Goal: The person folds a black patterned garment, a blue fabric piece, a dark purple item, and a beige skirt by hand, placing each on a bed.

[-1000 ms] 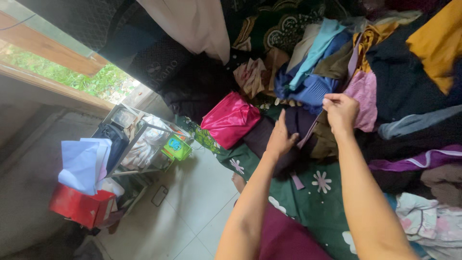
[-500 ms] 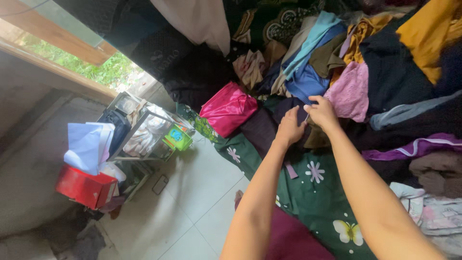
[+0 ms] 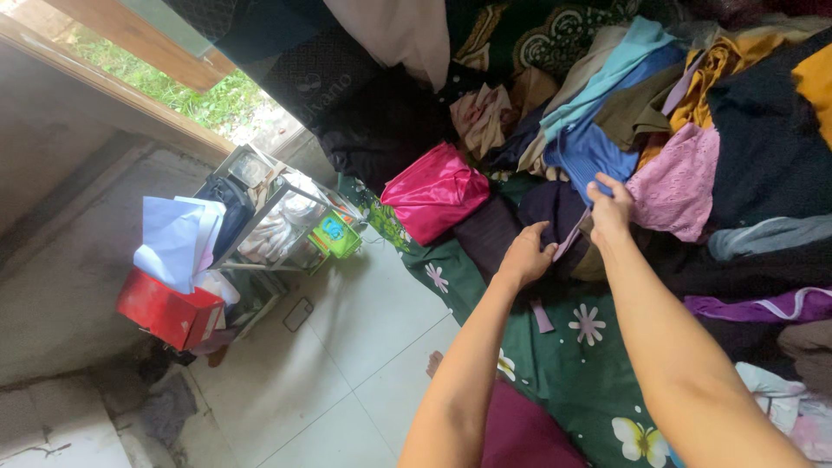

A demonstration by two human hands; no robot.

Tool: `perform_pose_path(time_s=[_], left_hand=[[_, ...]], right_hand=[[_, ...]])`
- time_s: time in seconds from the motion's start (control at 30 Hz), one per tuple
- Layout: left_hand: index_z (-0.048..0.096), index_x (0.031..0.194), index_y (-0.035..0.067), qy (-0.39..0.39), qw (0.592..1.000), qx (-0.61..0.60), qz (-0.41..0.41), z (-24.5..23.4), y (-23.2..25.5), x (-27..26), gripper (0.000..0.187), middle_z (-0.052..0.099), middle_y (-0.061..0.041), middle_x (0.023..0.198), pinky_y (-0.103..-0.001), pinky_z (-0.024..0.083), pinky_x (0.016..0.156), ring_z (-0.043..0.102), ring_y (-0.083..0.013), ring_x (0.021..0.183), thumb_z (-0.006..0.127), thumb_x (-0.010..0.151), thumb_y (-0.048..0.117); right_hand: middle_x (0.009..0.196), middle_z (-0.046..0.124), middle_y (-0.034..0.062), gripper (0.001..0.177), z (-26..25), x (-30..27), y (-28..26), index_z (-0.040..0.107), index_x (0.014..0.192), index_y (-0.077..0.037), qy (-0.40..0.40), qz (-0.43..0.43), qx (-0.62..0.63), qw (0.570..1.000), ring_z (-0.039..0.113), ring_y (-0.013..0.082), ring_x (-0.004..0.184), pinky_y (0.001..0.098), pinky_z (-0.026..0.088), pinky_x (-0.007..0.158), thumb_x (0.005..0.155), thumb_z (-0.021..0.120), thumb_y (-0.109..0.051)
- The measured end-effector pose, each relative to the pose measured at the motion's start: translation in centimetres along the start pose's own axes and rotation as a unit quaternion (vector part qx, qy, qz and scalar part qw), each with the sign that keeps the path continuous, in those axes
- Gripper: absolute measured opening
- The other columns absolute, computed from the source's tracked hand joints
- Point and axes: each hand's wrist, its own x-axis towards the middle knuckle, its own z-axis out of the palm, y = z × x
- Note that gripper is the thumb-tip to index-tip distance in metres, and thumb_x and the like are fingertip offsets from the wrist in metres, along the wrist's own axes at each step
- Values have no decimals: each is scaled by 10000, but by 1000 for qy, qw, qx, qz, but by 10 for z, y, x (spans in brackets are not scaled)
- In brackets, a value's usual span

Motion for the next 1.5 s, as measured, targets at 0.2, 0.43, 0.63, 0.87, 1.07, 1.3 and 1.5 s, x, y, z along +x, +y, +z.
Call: perform_pose_path(time_s=[0.2, 0.43, 0.63, 0.87, 1.07, 1.3, 1.5], left_hand=[[557, 1410, 16, 12, 1000, -18, 13, -12, 20, -2, 567, 584, -238, 1418, -420, 445, 1105, 564, -378, 1317, 685, 908, 245], [329, 1549, 12, 76, 991, -46, 95, -28, 64, -13, 832, 528, -284, 1420, -433, 441, 1102, 527, -428, 1325, 744, 845, 161], [235, 1591, 13, 59, 987, -32, 148, -29, 88, -16, 984, 496, -296, 1456, -442, 434, 1111, 515, -441, 1332, 790, 799, 198], [165, 1613, 12, 90, 978, -73, 173, -26, 114, -25, 1070, 381, -332, 1513, -476, 420, 1125, 450, -504, 1373, 803, 787, 246], [422, 1536, 139, 83, 988, -87, 95, -37, 109, -18, 746, 480, -328, 1409, -466, 512, 1002, 605, -473, 1166, 735, 861, 192], [680, 1192, 44, 211, 917, -328, 89, -42, 4, 1, 355, 742, -129, 1047, -321, 551, 880, 691, -226, 979, 562, 866, -32], [678, 1145, 12, 274, 786, -549, -73, -102, -110, -17, 252, 723, -105, 1045, -327, 566, 858, 679, -193, 948, 533, 943, 51]], right_hand=[[958, 767, 77, 106, 6, -47, -78, 785, 950, -58, 168, -193, -164, 953, 692, 207, 934, 323, 521, 900, 855, 748, -90], [817, 710, 148, 113, 9, -140, -139, 825, 930, -98, 164, -277, -285, 903, 640, 320, 792, 404, 489, 751, 824, 804, -130], [890, 769, 86, 97, -16, -181, -200, 777, 959, -16, 121, -318, -192, 921, 685, 151, 811, 278, 500, 771, 898, 717, -61], [961, 772, 73, 135, -17, -235, -267, 767, 949, 42, 99, -349, -111, 925, 691, 113, 890, 248, 526, 894, 878, 655, 25], [898, 745, 49, 115, 6, -291, -311, 763, 938, 37, 39, -359, -79, 929, 662, 83, 834, 219, 504, 854, 897, 656, 49], [781, 637, 34, 68, 54, -370, -348, 744, 859, 1, -80, -403, -121, 903, 566, 99, 742, 225, 434, 701, 853, 696, 49], [843, 653, 59, 220, 82, -446, -373, 720, 885, -95, -311, -471, -107, 819, 625, 210, 816, 296, 512, 761, 692, 753, 6]])
